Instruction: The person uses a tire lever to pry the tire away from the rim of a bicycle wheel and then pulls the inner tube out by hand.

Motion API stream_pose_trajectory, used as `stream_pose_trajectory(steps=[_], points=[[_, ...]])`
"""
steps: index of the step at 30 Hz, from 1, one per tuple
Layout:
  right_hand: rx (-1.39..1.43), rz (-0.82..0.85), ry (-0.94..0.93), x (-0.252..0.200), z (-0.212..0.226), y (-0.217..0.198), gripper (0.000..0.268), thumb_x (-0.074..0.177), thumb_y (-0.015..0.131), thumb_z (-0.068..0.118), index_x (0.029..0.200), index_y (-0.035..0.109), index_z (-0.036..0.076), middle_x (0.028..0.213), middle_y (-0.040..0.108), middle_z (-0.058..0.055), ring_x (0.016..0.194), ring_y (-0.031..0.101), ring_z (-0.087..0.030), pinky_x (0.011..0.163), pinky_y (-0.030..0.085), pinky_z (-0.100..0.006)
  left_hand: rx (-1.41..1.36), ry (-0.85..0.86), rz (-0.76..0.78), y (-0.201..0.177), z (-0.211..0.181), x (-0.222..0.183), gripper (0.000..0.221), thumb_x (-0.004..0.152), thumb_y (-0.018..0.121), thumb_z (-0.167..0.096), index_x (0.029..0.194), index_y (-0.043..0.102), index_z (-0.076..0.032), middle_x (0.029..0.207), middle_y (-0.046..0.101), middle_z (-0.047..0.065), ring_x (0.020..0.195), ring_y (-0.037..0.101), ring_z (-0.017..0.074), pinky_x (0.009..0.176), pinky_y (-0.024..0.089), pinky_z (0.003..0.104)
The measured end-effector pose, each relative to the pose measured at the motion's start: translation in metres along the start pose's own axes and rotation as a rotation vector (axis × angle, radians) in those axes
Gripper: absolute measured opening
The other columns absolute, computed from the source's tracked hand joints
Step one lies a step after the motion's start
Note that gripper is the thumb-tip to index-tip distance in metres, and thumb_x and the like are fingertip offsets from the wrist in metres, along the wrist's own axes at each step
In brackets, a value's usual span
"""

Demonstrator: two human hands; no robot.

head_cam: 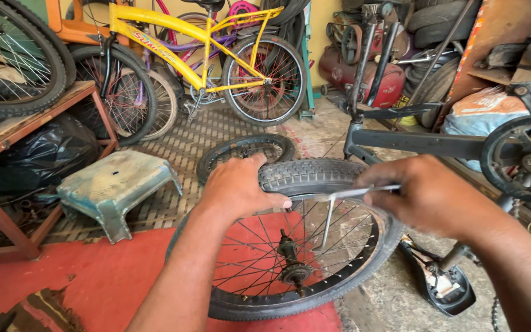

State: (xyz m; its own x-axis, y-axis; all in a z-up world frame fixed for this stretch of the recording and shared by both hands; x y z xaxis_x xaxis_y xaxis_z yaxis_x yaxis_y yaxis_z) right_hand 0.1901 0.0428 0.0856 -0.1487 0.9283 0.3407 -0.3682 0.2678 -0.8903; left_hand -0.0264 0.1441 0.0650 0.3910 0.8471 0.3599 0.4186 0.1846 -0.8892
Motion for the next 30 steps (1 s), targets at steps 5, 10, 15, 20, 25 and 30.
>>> stream_pose_trajectory(steps=[5,10,15,20,25,30], points=[[-0.258,-0.031,0.072,0.002,0.032,-0.003,0.026,0.081,0.079,0.039,0.105,0.078,0.029,0.089,0.078,-0.009,0.087,0.072,-0.034,0.079,0.057,-0.048,-0.083,0.082,-0.042,-0.006,0.0,-0.004,0.084,0.055,0.09,-0.052,0.125,0.07,-0.01,0.105,0.075,0.02,0.103,0.071,0.0372,0.094,0.052,0.046],[-0.431,-0.001,0.192,0.004,0.04,0.0,0.021,0.086,0.074,0.04,0.106,0.079,0.036,0.088,0.077,-0.006,0.091,0.073,-0.03,0.08,0.057,-0.046,-0.119,0.112,-0.027,-0.002,-0.004,-0.006,0.079,0.056,0.089,-0.051,0.123,0.072,-0.013,0.105,0.075,0.018,0.103,0.071,0.0359,0.094,0.052,0.046],[-0.58,0.06,0.176,0.016,0.058,0.0,0.017,0.088,0.068,0.035,0.101,0.08,0.037,0.093,0.076,-0.005,0.091,0.073,-0.029,0.081,0.058,-0.044,-0.131,0.104,0.063,0.005,-0.006,-0.009,0.059,0.059,0.086,-0.051,0.106,0.082,-0.016,0.104,0.077,0.014,0.104,0.071,0.034,0.093,0.051,0.048],[-0.679,0.254,0.112,0.053,0.081,0.003,0.017,0.081,0.066,0.017,0.087,0.08,0.025,0.091,0.077,-0.006,0.093,0.074,-0.029,0.081,0.059,-0.045,-0.16,0.132,-0.006,-0.001,-0.015,-0.006,0.062,0.057,0.089,-0.05,0.107,0.077,-0.016,0.102,0.076,0.016,0.1,0.071,0.0352,0.091,0.053,0.048],[-0.702,0.294,0.106,0.067,0.084,0.01,0.017,0.076,0.07,0.019,0.088,0.081,0.025,0.096,0.077,-0.007,0.096,0.072,-0.031,0.083,0.058,-0.046,-0.167,0.123,0.032,0.005,-0.013,-0.004,0.049,0.06,0.087,-0.05,0.097,0.08,-0.019,0.1,0.077,0.014,0.099,0.072,0.0347,0.091,0.054,0.049],[-0.771,0.139,0.104,0.059,0.08,0.016,0.02,0.081,0.069,0.022,0.097,0.08,0.026,0.1,0.077,-0.008,0.096,0.074,-0.032,0.084,0.059,-0.046,-0.157,0.112,-0.001,0.009,-0.007,0.001,0.05,0.06,0.088,-0.05,0.098,0.08,-0.019,0.099,0.076,0.015,0.098,0.071,0.0365,0.089,0.053,0.05]])
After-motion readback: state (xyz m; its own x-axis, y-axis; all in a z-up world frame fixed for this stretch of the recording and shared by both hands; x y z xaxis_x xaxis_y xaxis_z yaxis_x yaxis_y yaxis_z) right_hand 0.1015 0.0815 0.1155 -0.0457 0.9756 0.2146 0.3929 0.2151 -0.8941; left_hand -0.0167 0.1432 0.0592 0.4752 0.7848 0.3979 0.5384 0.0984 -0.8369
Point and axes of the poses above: each hand's wrist, its own x-axis towards the middle knuckle, its own y-axis out of the palm, z = x × y, the point moved 10 cm from there along x, towards the middle knuckle
